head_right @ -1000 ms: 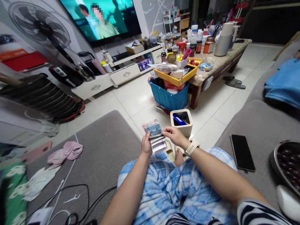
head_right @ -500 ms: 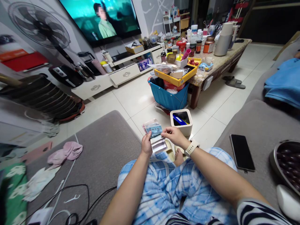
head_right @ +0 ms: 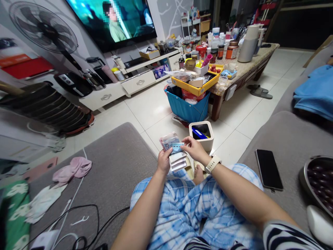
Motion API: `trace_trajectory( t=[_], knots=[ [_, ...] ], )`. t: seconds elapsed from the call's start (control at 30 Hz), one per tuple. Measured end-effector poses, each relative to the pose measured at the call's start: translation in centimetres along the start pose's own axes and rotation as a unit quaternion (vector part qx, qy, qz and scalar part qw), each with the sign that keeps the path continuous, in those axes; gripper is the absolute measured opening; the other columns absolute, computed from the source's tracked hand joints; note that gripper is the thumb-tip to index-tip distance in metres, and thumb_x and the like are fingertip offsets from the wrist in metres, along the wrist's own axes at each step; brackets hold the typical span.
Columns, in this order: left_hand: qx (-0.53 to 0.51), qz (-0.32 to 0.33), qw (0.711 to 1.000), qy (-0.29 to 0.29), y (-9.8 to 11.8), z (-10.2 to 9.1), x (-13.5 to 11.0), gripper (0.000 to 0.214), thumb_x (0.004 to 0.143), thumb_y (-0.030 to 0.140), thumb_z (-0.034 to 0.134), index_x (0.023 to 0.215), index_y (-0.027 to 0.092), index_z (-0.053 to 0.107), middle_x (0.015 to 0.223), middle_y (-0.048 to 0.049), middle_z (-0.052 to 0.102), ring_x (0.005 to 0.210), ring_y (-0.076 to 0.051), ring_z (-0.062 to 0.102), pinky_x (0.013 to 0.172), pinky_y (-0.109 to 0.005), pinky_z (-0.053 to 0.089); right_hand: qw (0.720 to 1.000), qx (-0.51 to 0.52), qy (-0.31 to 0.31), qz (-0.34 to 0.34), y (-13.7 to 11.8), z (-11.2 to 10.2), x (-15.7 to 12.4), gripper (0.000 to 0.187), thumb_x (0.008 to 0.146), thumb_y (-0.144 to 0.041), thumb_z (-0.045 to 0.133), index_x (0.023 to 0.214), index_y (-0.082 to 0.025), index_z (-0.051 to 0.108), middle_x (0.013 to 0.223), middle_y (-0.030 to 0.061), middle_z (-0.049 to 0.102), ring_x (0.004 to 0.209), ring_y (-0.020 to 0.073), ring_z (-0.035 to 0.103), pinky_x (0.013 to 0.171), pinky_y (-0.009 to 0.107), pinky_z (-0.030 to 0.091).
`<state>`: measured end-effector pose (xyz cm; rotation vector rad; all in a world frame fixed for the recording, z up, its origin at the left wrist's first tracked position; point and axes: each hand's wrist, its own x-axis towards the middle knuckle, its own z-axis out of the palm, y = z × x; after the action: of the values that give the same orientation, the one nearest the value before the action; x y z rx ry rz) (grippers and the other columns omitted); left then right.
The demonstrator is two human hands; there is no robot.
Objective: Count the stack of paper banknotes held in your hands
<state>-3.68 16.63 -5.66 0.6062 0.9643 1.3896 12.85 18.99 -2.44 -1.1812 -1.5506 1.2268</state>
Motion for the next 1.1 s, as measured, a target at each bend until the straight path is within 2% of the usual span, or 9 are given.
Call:
trace_trajectory(
  t=[0.07, 0.2, 0.37, 0.53, 1.1],
  knots=[
    [0.01, 0.001, 1.0, -0.003, -0.1, -0.1, 0.0, 0.036, 0.062, 0.032, 0.074, 0.091, 0.012, 0.067, 0.085, -0.0069, 0.071, 0.077, -0.022, 0.066, 0.08, -0.037, 0.047, 1.0, -0.004, -0.012, -0.001, 0.0, 0.0, 0.0, 0.025, 0.076, -0.04, 0.06, 0.085, -0.017, 0.058, 0.073, -0.0001, 0.056, 0.063, 0.0125, 0.047, 0.06, 0.026, 0.037],
    [0.022, 0.009, 1.0, -0.01, -0.1, -0.2, 0.1, 0.034, 0.065, 0.033, 0.073, 0.091, 0.012, 0.068, 0.084, -0.0066, 0.071, 0.081, -0.023, 0.066, 0.082, -0.036, 0.047, 1.0, 0.007, -0.021, -0.005, -0.3, 0.0, -0.1, 0.024, 0.079, -0.04, 0.055, 0.075, -0.017, 0.056, 0.066, -0.0015, 0.051, 0.061, 0.012, 0.044, 0.057, 0.024, 0.034],
    [0.015, 0.021, 1.0, -0.008, 0.0, -0.1, 0.1, 0.036, 0.073, 0.044, 0.064, 0.088, 0.012, 0.069, 0.084, -0.0078, 0.071, 0.081, -0.024, 0.066, 0.081, -0.037, 0.047, 0.999, 0.038, -0.032, -0.016, -0.8, 0.0, -0.2, 0.023, 0.08, -0.039, 0.055, 0.074, -0.017, 0.055, 0.065, -0.0018, 0.049, 0.061, 0.0117, 0.043, 0.058, 0.024, 0.034],
    [0.02, 0.026, 0.999, 0.011, 0.2, 0.0, 0.1, 0.042, 0.073, 0.05, 0.062, 0.088, 0.011, 0.07, 0.085, -0.0093, 0.072, 0.084, -0.025, 0.066, 0.084, -0.039, 0.047, 0.996, 0.067, -0.053, -0.025, -1.1, 0.0, -0.4, 0.024, 0.081, -0.039, 0.055, 0.073, -0.016, 0.055, 0.065, -0.002, 0.048, 0.061, 0.0114, 0.042, 0.059, 0.024, 0.034],
    [0.002, 0.017, 1.0, 0.019, 0.5, 0.3, -0.1, 0.041, 0.072, 0.048, 0.064, 0.088, 0.011, 0.069, 0.085, -0.0096, 0.072, 0.084, -0.027, 0.067, 0.084, -0.042, 0.047, 0.993, 0.086, -0.078, -0.024, -1.2, 0.0, -0.4, 0.027, 0.079, -0.042, 0.057, 0.071, -0.017, 0.056, 0.065, -0.0015, 0.05, 0.062, 0.0117, 0.044, 0.06, 0.024, 0.036]
  ],
)
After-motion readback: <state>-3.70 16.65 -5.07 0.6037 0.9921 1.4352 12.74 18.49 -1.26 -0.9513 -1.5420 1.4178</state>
